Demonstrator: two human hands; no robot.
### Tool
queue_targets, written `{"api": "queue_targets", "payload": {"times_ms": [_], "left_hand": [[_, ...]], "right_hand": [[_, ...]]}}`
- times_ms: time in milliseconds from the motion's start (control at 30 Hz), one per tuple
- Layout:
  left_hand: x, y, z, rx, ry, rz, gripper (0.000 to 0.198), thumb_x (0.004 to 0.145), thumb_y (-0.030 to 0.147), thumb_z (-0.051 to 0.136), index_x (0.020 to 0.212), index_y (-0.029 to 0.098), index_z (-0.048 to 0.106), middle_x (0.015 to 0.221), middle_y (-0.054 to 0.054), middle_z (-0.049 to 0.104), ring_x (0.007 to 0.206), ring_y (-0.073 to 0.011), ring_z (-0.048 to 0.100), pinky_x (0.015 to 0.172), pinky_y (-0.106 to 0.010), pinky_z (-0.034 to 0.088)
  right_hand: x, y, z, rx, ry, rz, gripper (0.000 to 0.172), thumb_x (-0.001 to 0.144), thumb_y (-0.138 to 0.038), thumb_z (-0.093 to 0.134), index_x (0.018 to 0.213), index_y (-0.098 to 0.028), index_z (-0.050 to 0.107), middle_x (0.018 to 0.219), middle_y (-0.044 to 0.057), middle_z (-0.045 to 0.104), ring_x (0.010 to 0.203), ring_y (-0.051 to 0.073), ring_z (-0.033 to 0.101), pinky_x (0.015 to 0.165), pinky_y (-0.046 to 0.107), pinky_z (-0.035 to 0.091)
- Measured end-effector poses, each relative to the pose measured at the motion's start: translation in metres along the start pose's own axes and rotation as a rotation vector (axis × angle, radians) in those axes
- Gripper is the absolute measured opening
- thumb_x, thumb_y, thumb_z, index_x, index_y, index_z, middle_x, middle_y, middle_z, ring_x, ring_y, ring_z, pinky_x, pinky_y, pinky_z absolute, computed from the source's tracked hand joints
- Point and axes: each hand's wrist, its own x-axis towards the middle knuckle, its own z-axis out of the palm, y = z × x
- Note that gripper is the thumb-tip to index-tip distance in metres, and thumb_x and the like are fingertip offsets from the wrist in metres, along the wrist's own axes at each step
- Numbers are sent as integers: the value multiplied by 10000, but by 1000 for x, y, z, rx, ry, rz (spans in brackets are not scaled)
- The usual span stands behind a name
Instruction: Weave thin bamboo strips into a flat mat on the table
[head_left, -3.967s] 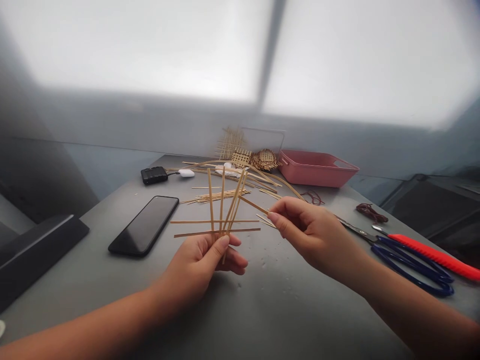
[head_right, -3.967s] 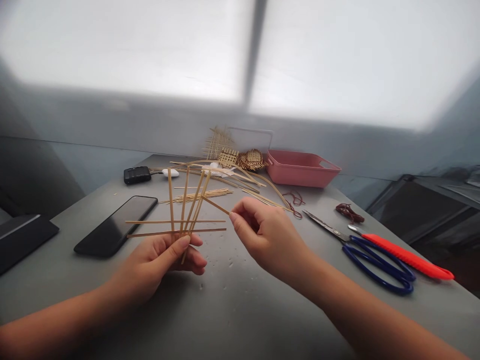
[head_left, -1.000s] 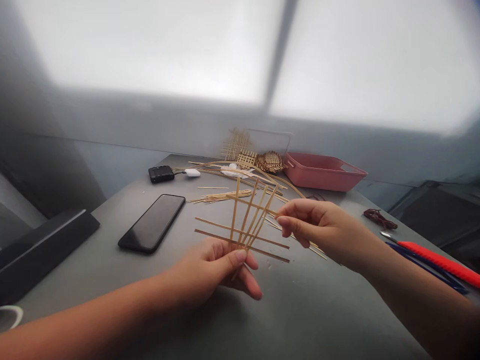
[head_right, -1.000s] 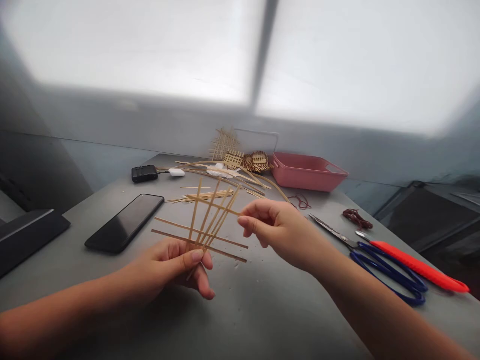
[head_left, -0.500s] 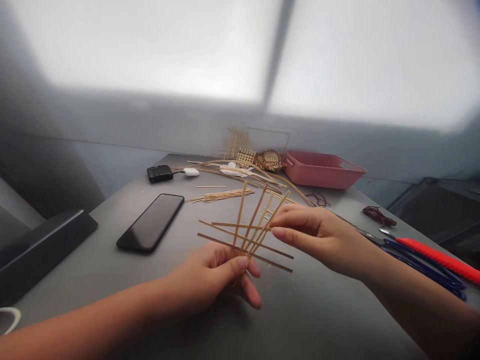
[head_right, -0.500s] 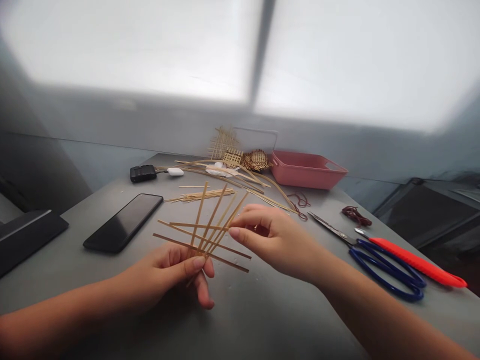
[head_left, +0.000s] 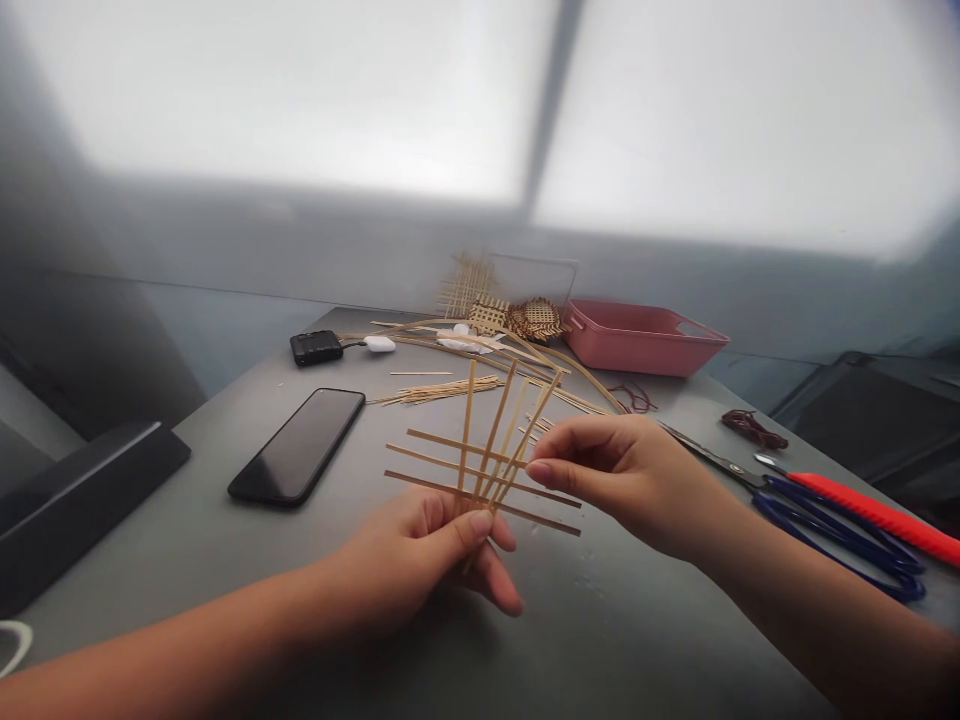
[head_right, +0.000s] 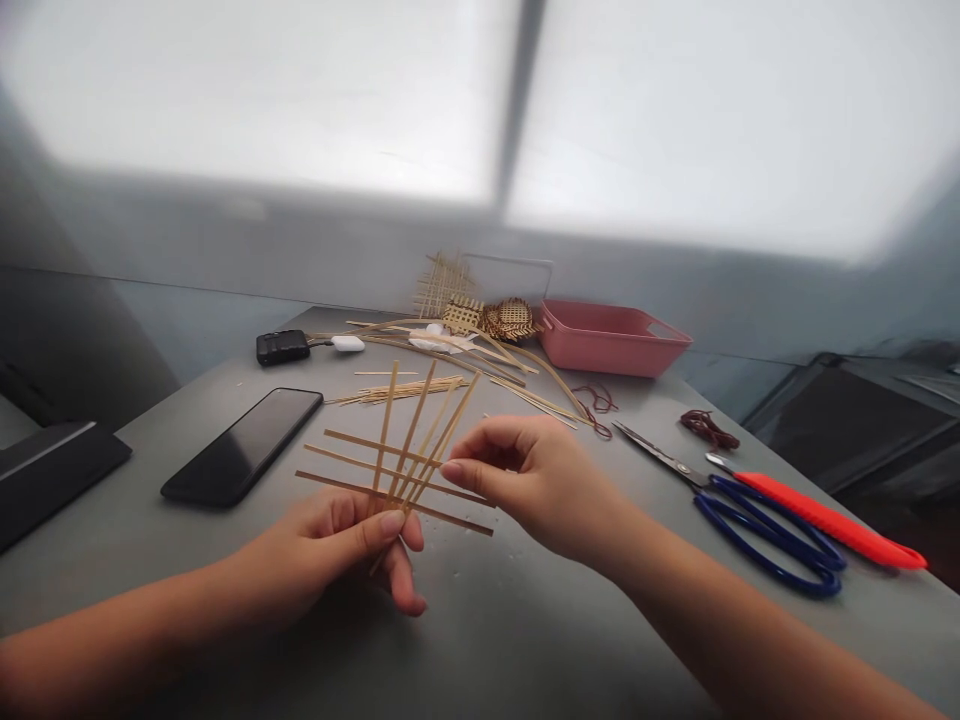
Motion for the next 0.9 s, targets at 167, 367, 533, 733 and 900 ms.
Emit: {"api": "queue_targets", "payload": {"times_ms": [167,367,533,733,900], "left_hand": [[1,1,-1,6,11,11,339,832,520,649,869,183,648,679,-25,752,780,-206,729,814,-306,521],[0,2,-4,-74,77,45,272,878,438,638,877,167,652,721,-5,767,836,-214,737,874,-324,505],[6,-4,-12,-172,174,105,421,743,547,777,867,164,654,710,-24,762,793,-230,746,857,-349,544],[8,-3,-18,-226,247,174,383,748,508,800,864,166,672,712,-23,761,768,-217,747,862,-366,562],[8,-3,-20,-220,263,175,373,757,499,795,866,163,675,715,-30,763,771,-223,748,873,-379,562]], "right_hand": [[0,0,-1,-2,-8,-20,323,758,-516,717,744,-197,670,683,22,625,625,155,539,555,277,433],[15,12,-26,-164,232,-114,368,844,-563,593,825,-211,698,750,34,659,653,161,546,605,290,433],[36,36,-57,-573,187,25,266,822,-469,596,798,-221,689,765,36,687,728,209,589,644,318,421],[47,59,-45,-649,23,82,177,781,-367,638,691,-219,676,723,22,705,702,206,617,612,298,410],[51,66,-31,-667,54,95,135,795,-319,619,737,-206,664,790,46,714,733,208,612,618,296,405]]}}
